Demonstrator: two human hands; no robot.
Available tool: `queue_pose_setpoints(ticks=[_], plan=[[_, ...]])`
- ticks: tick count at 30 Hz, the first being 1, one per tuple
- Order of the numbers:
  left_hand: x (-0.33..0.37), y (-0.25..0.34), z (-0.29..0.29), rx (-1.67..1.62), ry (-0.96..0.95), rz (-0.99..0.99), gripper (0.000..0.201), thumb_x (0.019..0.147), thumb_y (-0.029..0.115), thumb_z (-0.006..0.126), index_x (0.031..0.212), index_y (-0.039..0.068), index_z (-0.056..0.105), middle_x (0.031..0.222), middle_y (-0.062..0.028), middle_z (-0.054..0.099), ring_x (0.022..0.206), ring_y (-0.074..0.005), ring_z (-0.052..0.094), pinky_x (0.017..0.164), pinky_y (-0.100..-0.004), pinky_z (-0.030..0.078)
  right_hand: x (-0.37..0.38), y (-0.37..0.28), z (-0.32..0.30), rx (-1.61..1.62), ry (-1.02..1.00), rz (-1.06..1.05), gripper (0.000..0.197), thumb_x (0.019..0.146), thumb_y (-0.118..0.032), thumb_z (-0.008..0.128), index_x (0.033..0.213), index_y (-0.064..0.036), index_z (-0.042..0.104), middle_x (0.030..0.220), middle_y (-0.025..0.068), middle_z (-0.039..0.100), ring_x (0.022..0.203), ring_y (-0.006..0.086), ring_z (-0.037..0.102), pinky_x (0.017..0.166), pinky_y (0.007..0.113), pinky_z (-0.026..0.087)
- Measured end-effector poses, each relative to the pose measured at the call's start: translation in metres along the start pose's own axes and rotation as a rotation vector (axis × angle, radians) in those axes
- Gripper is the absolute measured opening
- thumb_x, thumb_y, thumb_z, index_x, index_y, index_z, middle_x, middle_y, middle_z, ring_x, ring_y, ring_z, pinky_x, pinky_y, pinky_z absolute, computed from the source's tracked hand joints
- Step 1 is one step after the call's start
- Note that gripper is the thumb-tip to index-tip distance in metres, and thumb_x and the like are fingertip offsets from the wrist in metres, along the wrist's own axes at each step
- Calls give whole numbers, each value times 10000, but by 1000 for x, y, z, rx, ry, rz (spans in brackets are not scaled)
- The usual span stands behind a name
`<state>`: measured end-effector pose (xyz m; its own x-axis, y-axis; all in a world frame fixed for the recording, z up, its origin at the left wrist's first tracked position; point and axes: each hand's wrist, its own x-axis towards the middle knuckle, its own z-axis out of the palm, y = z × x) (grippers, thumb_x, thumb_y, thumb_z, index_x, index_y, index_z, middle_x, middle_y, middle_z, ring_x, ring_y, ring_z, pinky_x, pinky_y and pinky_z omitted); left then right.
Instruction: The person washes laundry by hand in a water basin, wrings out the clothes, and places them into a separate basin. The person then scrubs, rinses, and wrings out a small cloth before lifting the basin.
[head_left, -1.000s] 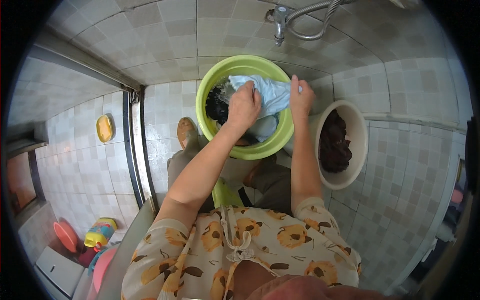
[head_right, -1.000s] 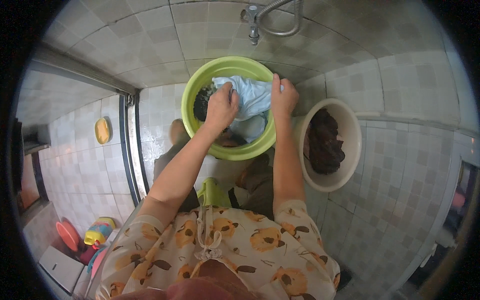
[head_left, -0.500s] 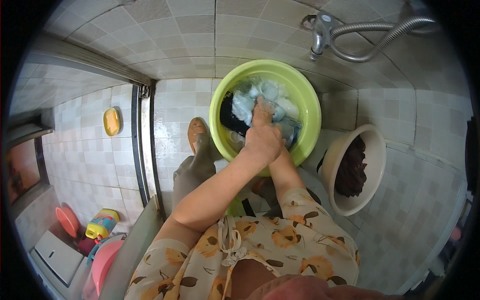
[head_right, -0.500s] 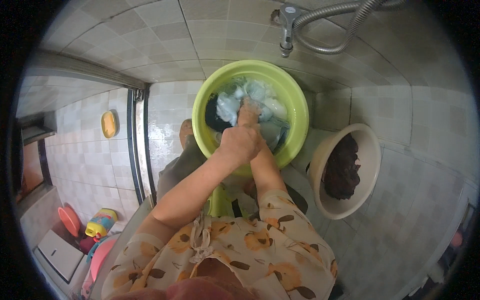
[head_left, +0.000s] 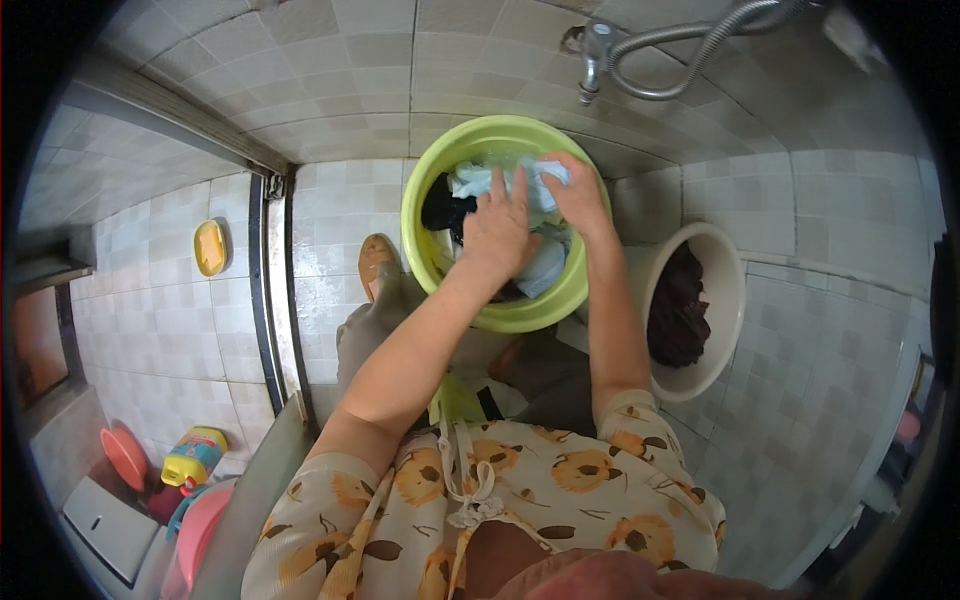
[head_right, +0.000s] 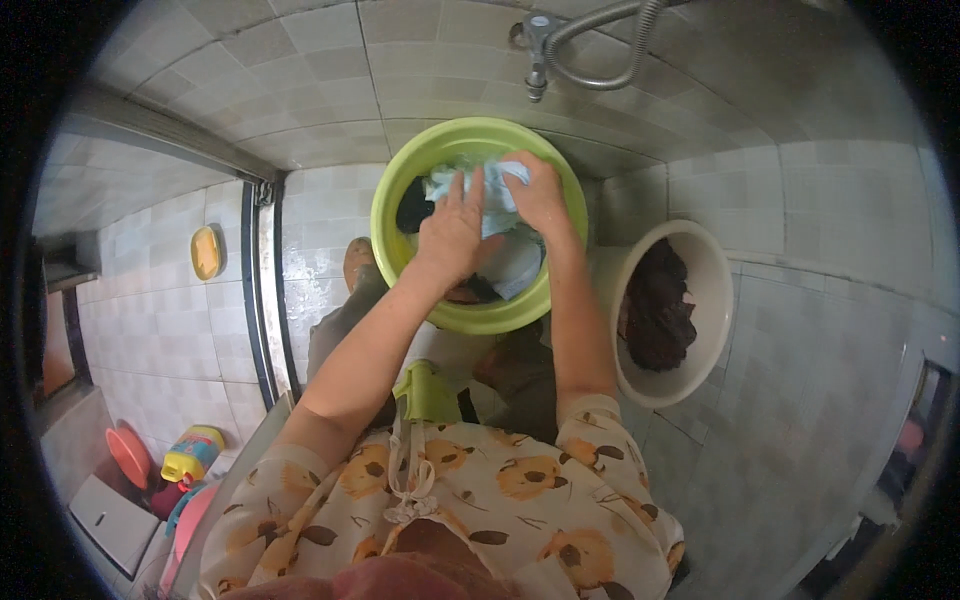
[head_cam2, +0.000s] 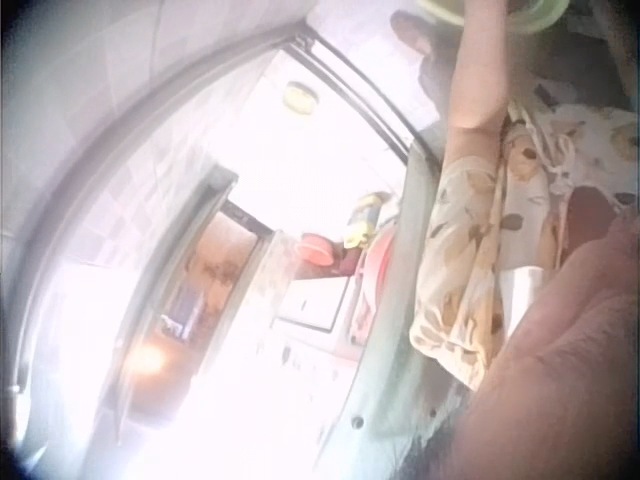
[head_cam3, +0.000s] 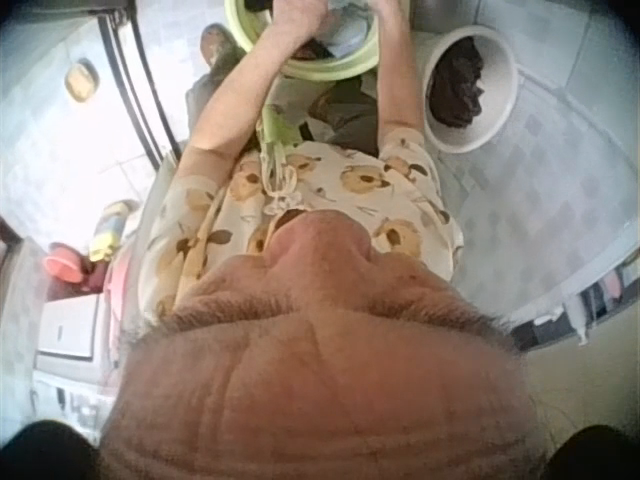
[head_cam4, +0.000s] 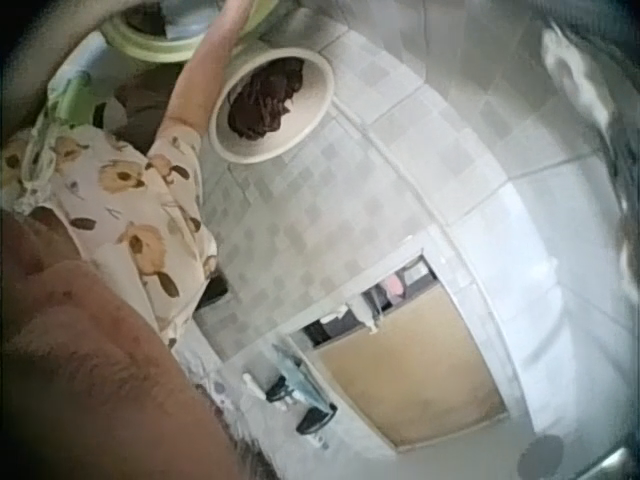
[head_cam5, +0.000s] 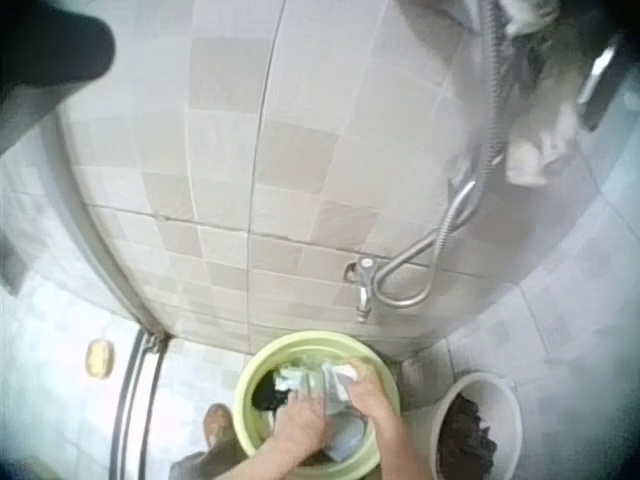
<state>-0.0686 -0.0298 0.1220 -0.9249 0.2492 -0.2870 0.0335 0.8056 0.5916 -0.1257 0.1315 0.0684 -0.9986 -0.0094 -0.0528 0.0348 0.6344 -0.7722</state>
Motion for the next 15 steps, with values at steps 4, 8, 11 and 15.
queue_pose_setpoints(ticks=[4, 8, 11, 15], plan=[[7, 12, -1, -49, 149, 36, 1122, 563, 301, 847, 1441, 113, 174, 1448, -219, 232, 1334, -384, 245, 1039, -496, 314, -31, -92, -80, 77, -8, -147, 216, 783, -43, 599, 998, -34, 614, 900, 119, 651, 812, 210, 609, 747, 303, 470], [17, 8, 13, -262, 450, 208, 921, 655, 181, 761, 1420, 178, 247, 1390, -226, 319, 1265, -395, 349, 991, -505, 353, -59, -139, -120, 215, 46, -229, 190, 794, -18, 599, 984, -27, 598, 912, 48, 619, 835, 117, 552, 763, 259, 445], [39, -14, 36, -807, 318, 460, 659, 730, 48, 635, 1335, 111, 380, 1217, -185, 510, 1096, -345, 519, 927, -422, 426, -75, -133, -122, 350, 43, -251, 188, 822, -3, 580, 1009, -9, 582, 976, 50, 602, 887, 111, 533, 805, 252, 430], [32, 19, 37, -1379, 146, 184, 454, 814, -17, 464, 1257, 80, 472, 1099, -81, 601, 998, -211, 586, 860, -315, 462, -84, -49, -94, 989, 226, -96, 259, 872, -18, 556, 1127, -7, 510, 1107, 84, 553, 999, 157, 522, 897, 301, 417]])
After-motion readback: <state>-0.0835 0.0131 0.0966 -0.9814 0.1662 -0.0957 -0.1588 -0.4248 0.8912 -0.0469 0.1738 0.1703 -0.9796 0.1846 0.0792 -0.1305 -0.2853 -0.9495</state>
